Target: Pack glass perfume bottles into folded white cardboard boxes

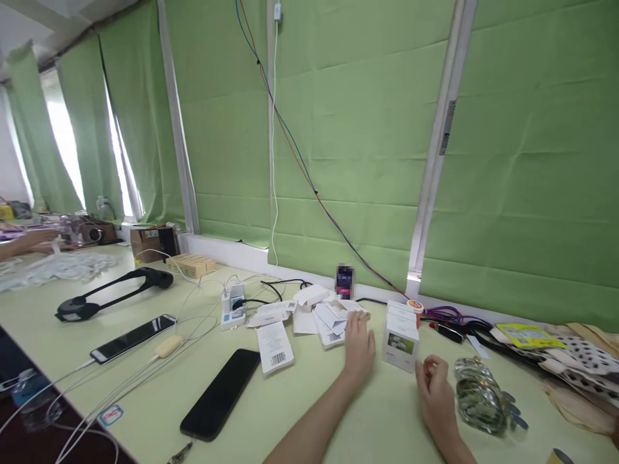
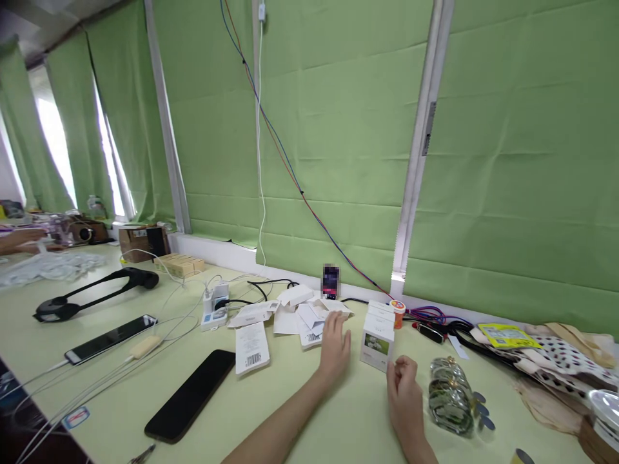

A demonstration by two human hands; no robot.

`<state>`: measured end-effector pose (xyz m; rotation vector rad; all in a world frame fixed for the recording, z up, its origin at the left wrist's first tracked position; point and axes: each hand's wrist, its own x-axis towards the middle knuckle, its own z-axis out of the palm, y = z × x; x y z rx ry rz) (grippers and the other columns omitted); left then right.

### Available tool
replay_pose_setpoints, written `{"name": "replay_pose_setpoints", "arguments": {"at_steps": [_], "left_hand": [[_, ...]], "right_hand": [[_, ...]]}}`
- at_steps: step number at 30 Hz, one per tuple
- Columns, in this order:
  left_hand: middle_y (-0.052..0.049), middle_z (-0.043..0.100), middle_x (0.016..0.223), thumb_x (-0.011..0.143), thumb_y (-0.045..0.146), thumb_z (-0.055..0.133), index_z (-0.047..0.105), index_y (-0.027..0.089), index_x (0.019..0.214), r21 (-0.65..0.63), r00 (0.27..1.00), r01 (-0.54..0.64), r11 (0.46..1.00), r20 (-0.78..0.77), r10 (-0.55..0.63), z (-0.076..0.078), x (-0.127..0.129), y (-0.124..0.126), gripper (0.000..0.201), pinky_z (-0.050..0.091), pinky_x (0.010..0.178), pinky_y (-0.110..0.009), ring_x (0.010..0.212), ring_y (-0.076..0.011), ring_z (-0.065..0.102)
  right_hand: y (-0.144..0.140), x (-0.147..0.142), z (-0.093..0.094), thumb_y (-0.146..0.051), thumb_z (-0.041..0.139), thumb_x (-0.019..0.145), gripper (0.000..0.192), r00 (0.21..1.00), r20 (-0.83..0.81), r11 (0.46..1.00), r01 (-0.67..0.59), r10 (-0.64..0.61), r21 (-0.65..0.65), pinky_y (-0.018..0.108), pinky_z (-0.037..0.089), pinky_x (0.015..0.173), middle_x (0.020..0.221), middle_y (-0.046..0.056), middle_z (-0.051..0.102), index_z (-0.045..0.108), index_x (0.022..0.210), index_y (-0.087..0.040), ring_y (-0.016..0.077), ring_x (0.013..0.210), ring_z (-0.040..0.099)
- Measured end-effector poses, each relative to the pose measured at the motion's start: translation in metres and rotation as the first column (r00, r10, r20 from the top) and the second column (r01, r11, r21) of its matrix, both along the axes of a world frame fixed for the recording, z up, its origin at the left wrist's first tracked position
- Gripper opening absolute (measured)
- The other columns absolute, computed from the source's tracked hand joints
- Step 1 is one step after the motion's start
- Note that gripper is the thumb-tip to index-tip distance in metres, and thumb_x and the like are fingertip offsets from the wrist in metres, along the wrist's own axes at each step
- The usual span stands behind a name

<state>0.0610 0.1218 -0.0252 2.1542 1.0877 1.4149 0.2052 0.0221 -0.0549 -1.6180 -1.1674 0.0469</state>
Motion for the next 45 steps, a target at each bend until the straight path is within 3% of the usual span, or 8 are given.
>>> {"name": "replay_pose_setpoints", "arguments": {"at_steps": [5,10,17,25,29,33,37,45], "left_hand": [[-0.019,0.046,0.134,0.073,0.006,0.05,0.044,0.014,0.125,-0.015,0.914,-0.318,0.948,-0.269,0.303,0.02,-0.019,0.035,0.053,0.003,0.11,-0.061,0.141,-0.0354,0.013],[-0.014,0.061,0.111,0.07,-0.007,0.04,0.051,0.016,0.111,0.001,0.927,-0.306,0.952,-0.228,0.298,0.025,-0.027,0.047,0.048,0.01,0.108,-0.058,0.124,-0.0293,0.044],[-0.005,0.061,0.092,0.082,0.008,0.043,0.052,0.021,0.097,0.085,0.981,-0.191,0.978,-0.024,0.194,0.056,-0.043,0.017,0.022,0.042,0.085,-0.035,0.092,-0.0218,0.056],[0.001,0.054,0.076,0.079,0.027,0.057,0.049,0.021,0.092,0.026,0.889,-0.112,0.993,0.449,0.088,0.097,-0.087,-0.021,0.017,0.042,0.071,-0.026,0.073,-0.0157,0.055],[0.007,0.05,0.06,0.068,0.027,0.066,0.046,0.021,0.089,-0.259,0.84,0.107,0.96,0.541,0.052,0.085,-0.086,-0.032,0.029,0.04,0.06,-0.022,0.059,-0.0123,0.053],[0.008,0.049,0.058,0.064,0.028,0.066,0.046,0.02,0.084,-0.449,0.847,0.248,0.858,0.53,0.033,0.06,-0.071,-0.046,0.03,0.038,0.049,-0.02,0.049,-0.0107,0.051],[0.006,0.051,0.064,0.066,0.029,0.064,0.046,0.021,0.084,-0.485,0.874,0.258,0.836,0.486,0.012,0.043,-0.062,-0.057,0.026,0.037,0.045,-0.019,0.05,-0.0117,0.053],[0.003,0.05,0.071,0.069,0.015,0.053,0.052,0.021,0.084,-0.325,0.945,0.122,0.938,0.327,-0.01,0.046,-0.074,-0.05,0.016,0.037,0.053,-0.02,0.058,-0.0114,0.048]], "right_hand": [[-0.004,-0.012,-0.004,-0.047,0.031,0.091,0.032,0.975,0.146,0.984,-0.175,0.168,0.034,0.031,0.046,0.057,0.08,0.009,0.068,0.038,0.108,-0.021,0.0248,0.064,0.066],[-0.005,-0.014,-0.002,-0.041,0.028,0.093,0.031,0.942,0.257,0.973,-0.228,0.214,0.023,0.029,0.046,0.052,0.076,0.006,0.067,0.039,0.113,-0.019,0.0219,0.057,0.065],[-0.005,-0.018,0.0,-0.035,0.028,0.094,0.028,0.909,0.323,0.959,-0.282,0.263,0.012,0.029,0.048,0.055,0.08,0.006,0.066,0.041,0.111,-0.018,0.0193,0.057,0.065],[-0.022,-0.029,0.008,-0.042,0.044,0.087,0.032,0.941,0.088,0.938,-0.335,0.328,0.087,0.027,0.045,0.053,0.074,-0.001,0.058,0.045,0.111,-0.021,0.0141,0.051,0.054],[-0.032,-0.042,0.008,-0.05,0.062,0.075,0.063,0.841,-0.315,0.898,-0.413,0.44,0.151,0.023,0.043,0.043,0.081,0.0,0.058,0.036,0.125,-0.022,0.0136,0.055,0.055],[-0.037,-0.049,0.011,-0.054,0.068,0.068,0.063,0.649,-0.554,0.841,-0.501,0.522,0.204,0.02,0.037,0.035,0.071,-0.003,0.057,0.039,0.114,-0.023,0.0124,0.05,0.054],[-0.043,-0.05,0.018,-0.051,0.066,0.072,0.056,0.538,-0.596,0.785,-0.544,0.597,0.295,0.021,0.039,0.034,0.072,-0.003,0.06,0.038,0.112,-0.024,0.0105,0.044,0.053],[-0.054,-0.042,0.013,-0.061,0.048,0.082,0.054,0.405,-0.684,0.776,-0.487,0.607,0.401,0.025,0.044,0.045,0.06,-0.004,0.061,0.035,0.121,-0.026,0.0159,0.051,0.058]]}}
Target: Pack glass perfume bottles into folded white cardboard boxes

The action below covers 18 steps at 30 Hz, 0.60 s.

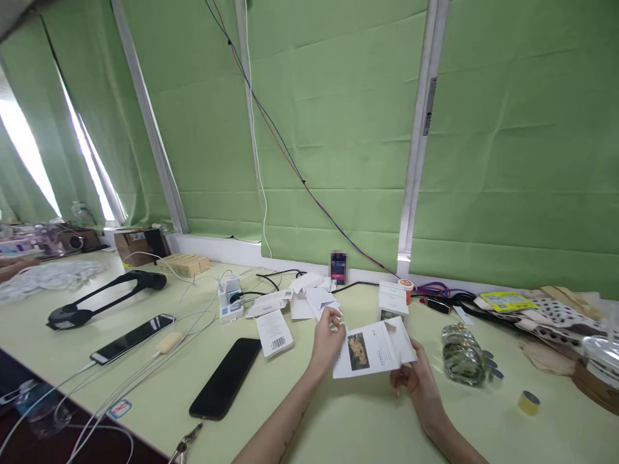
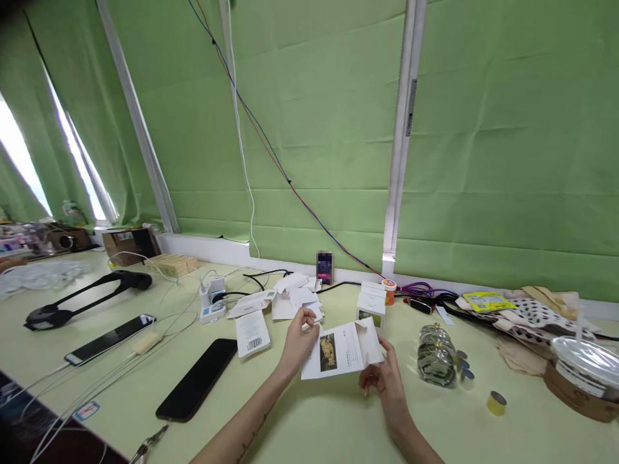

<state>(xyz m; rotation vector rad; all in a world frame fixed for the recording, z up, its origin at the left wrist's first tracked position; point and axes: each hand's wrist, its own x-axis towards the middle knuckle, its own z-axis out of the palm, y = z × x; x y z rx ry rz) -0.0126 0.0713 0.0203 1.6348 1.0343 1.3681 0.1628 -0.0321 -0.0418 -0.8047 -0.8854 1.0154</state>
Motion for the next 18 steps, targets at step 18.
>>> {"name": "replay_pose_setpoints", "arguments": {"at_steps": [18], "left_hand": [[-0.001,0.058,0.08,0.078,0.044,0.06,0.052,0.02,0.081,-0.168,0.915,0.133,0.977,0.4,-0.056,-0.013,0.013,-0.007,0.025,0.051,0.068,-0.029,0.075,-0.0152,0.059]], "right_hand": [[-0.014,0.012,0.009,-0.034,0.076,0.067,0.049,0.952,-0.217,0.972,0.186,-0.214,-0.142,0.033,0.058,0.081,0.107,0.001,0.068,0.052,0.109,-0.026,0.0201,0.094,0.067]]}}
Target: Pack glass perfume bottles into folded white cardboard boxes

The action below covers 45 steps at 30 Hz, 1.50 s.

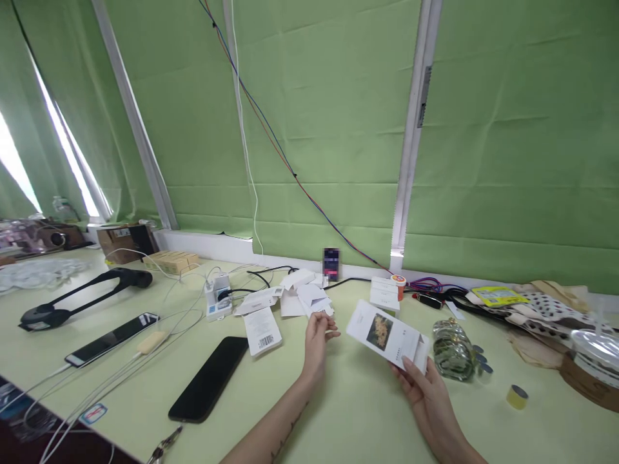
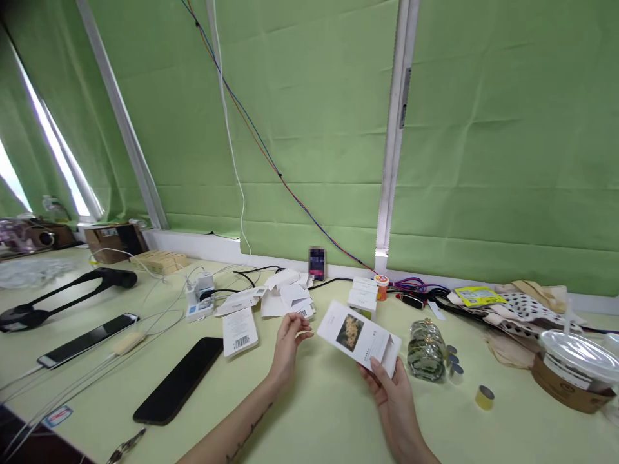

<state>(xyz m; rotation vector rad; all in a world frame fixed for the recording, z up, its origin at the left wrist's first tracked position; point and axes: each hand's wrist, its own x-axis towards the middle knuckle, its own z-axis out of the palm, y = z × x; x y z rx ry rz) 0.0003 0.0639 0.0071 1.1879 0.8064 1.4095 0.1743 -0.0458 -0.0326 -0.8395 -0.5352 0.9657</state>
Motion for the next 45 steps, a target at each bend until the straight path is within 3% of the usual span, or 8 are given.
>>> {"name": "replay_pose_setpoints", "arguments": {"at_steps": [2,6,12,20,28,33,38,45], "left_hand": [[-0.003,0.063,0.085,0.068,0.034,0.072,0.056,0.02,0.088,-0.007,0.971,0.22,0.976,-0.091,-0.219,-0.008,0.004,-0.003,0.029,0.05,0.079,-0.033,0.085,-0.0183,0.061],[-0.013,0.06,0.121,0.06,0.027,0.083,0.048,0.021,0.122,-0.006,0.778,0.627,0.779,-0.044,-0.626,-0.021,0.021,-0.029,0.072,0.041,0.098,-0.044,0.115,-0.0287,0.054],[-0.016,0.057,0.127,0.076,0.036,0.071,0.047,0.019,0.124,-0.08,0.864,0.494,0.866,0.162,-0.477,-0.009,0.026,-0.042,0.056,0.046,0.094,-0.044,0.117,-0.0322,0.055],[-0.01,0.062,0.111,0.075,0.039,0.071,0.004,0.034,0.139,-0.04,0.921,0.388,0.921,0.038,-0.387,0.009,0.011,-0.03,0.093,0.057,0.071,-0.041,0.088,-0.026,0.068],[-0.006,0.062,0.103,0.087,0.045,0.054,0.049,0.021,0.101,0.018,0.851,0.519,0.855,-0.104,-0.514,0.013,0.014,-0.041,0.028,0.052,0.073,-0.029,0.088,-0.0188,0.064],[-0.003,0.059,0.106,0.075,0.036,0.071,0.046,0.024,0.105,0.02,0.782,0.623,0.782,-0.05,-0.621,0.013,0.008,-0.034,0.041,0.05,0.073,-0.025,0.092,-0.0179,0.062],[-0.005,0.056,0.113,0.051,0.014,0.087,0.037,0.028,0.11,-0.006,0.62,0.782,0.623,-0.085,-0.78,0.015,0.002,-0.031,0.078,0.051,0.075,-0.029,0.1,-0.0232,0.062],[-0.004,0.059,0.106,0.059,0.011,0.082,0.035,0.028,0.11,-0.003,0.662,0.747,0.665,-0.087,-0.744,0.01,0.006,-0.031,0.071,0.052,0.07,-0.024,0.094,-0.0173,0.063]], "right_hand": [[-0.002,-0.001,0.001,-0.033,0.077,0.067,0.05,0.998,-0.051,1.0,-0.023,0.022,-0.009,0.032,0.059,0.079,0.108,0.002,0.068,0.053,0.11,-0.026,0.021,0.095,0.068],[-0.004,-0.006,0.001,-0.033,0.081,0.062,0.056,0.993,-0.055,0.989,-0.107,0.101,-0.103,0.025,0.058,0.057,0.109,0.004,0.068,0.053,0.109,-0.023,0.0226,0.086,0.07],[-0.007,-0.011,-0.002,-0.048,0.071,0.071,0.056,0.97,0.152,0.977,-0.173,0.191,-0.125,0.033,0.057,0.057,0.099,0.008,0.07,0.051,0.114,-0.018,0.0267,0.084,0.069],[-0.009,-0.007,-0.004,-0.039,0.063,0.081,0.052,0.872,0.489,0.998,-0.035,0.004,0.053,0.032,0.049,0.086,0.117,0.007,0.055,0.038,0.126,-0.028,0.0204,0.103,0.058],[0.0,0.002,-0.023,-0.036,0.054,0.085,0.036,0.836,0.548,0.994,-0.045,-0.018,0.101,0.028,0.052,0.074,0.115,0.007,0.05,0.037,0.115,-0.028,0.0199,0.099,0.058],[-0.001,0.004,-0.028,-0.035,0.047,0.09,0.04,0.744,0.666,0.989,-0.051,-0.055,0.139,0.035,0.045,0.094,0.127,0.01,0.048,0.034,0.127,-0.028,0.0217,0.118,0.049],[-0.006,0.005,-0.019,-0.034,0.042,0.093,0.047,0.659,0.75,0.989,-0.063,-0.057,0.131,0.038,0.033,0.108,0.144,0.007,0.039,0.033,0.139,-0.028,0.0224,0.134,0.034],[-0.014,0.01,-0.004,-0.039,0.042,0.093,0.048,0.729,0.682,0.978,-0.178,0.06,0.104,0.035,0.031,0.11,0.148,-0.004,0.037,0.039,0.14,-0.035,0.0218,0.137,0.031]]}}
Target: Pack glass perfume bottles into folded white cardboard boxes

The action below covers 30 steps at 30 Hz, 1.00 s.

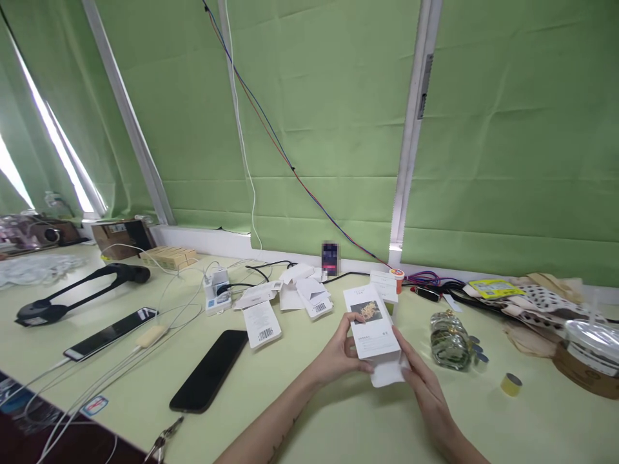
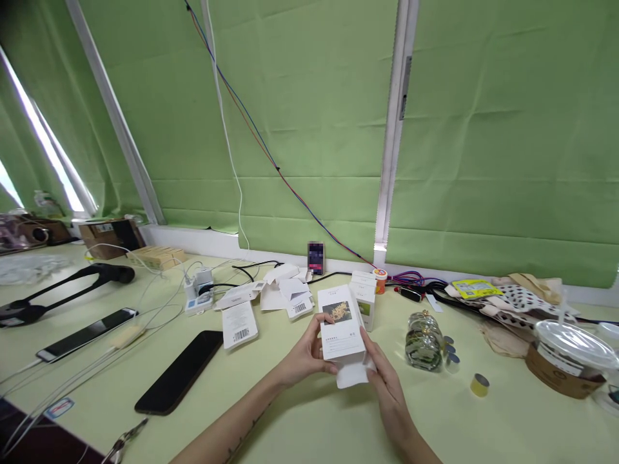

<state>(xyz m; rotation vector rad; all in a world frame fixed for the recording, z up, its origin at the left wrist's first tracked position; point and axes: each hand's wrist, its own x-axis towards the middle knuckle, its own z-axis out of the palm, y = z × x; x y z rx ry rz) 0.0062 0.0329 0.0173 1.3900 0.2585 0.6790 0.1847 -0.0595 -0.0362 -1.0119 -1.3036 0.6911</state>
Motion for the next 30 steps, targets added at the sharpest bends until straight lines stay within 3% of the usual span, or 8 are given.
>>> {"name": "replay_pose_setpoints", "arguments": {"at_steps": [4,7,13,20,30], "left_hand": [[-0.003,0.06,0.105,0.056,0.009,0.083,0.037,0.029,0.109,-0.01,0.999,-0.033,0.999,0.017,0.033,-0.003,0.003,-0.002,0.073,0.054,0.068,-0.025,0.096,-0.0193,0.062],[-0.004,0.061,0.106,0.057,0.009,0.082,0.039,0.029,0.11,0.004,0.997,-0.071,0.997,0.016,0.071,-0.003,0.004,-0.005,0.072,0.053,0.072,-0.026,0.098,-0.0207,0.062],[-0.01,0.041,0.14,0.048,0.011,0.087,0.048,0.03,0.121,0.074,0.98,-0.196,0.978,-0.006,0.197,-0.002,0.009,-0.01,0.085,0.051,0.088,-0.035,0.12,-0.031,0.05],[-0.01,0.045,0.136,0.058,0.017,0.083,0.047,0.031,0.125,0.117,0.981,-0.191,0.975,-0.01,0.193,-0.003,0.009,-0.016,0.078,0.053,0.085,-0.037,0.114,-0.0287,0.055],[-0.01,0.041,0.139,0.054,0.011,0.083,0.049,0.03,0.124,0.139,0.976,-0.21,0.968,-0.034,0.217,0.0,0.009,-0.015,0.081,0.055,0.079,-0.033,0.111,-0.0279,0.055]], "right_hand": [[0.0,-0.001,0.002,-0.043,0.042,0.092,0.05,0.999,-0.029,0.999,0.038,-0.039,-0.021,0.036,0.027,0.112,0.149,-0.003,0.035,0.04,0.14,-0.031,0.0216,0.138,0.029],[0.003,-0.002,0.001,-0.045,0.044,0.091,0.051,0.996,-0.035,0.995,0.081,-0.083,-0.05,0.036,0.032,0.109,0.148,-0.001,0.037,0.04,0.14,-0.029,0.022,0.137,0.031],[0.005,0.002,0.003,-0.049,0.049,0.087,0.051,0.985,-0.035,0.984,0.168,-0.17,-0.066,0.038,0.046,0.098,0.137,0.002,0.051,0.05,0.133,-0.027,0.0267,0.126,0.048],[0.003,0.005,0.003,-0.049,0.052,0.085,0.047,0.974,-0.019,0.972,0.222,-0.224,-0.073,0.036,0.047,0.095,0.13,0.001,0.057,0.057,0.127,-0.028,0.0273,0.118,0.056],[0.004,0.005,0.002,-0.048,0.054,0.085,0.048,0.972,-0.003,0.97,0.233,-0.234,-0.071,0.035,0.052,0.089,0.128,0.003,0.059,0.057,0.127,-0.026,0.028,0.114,0.059]]}}
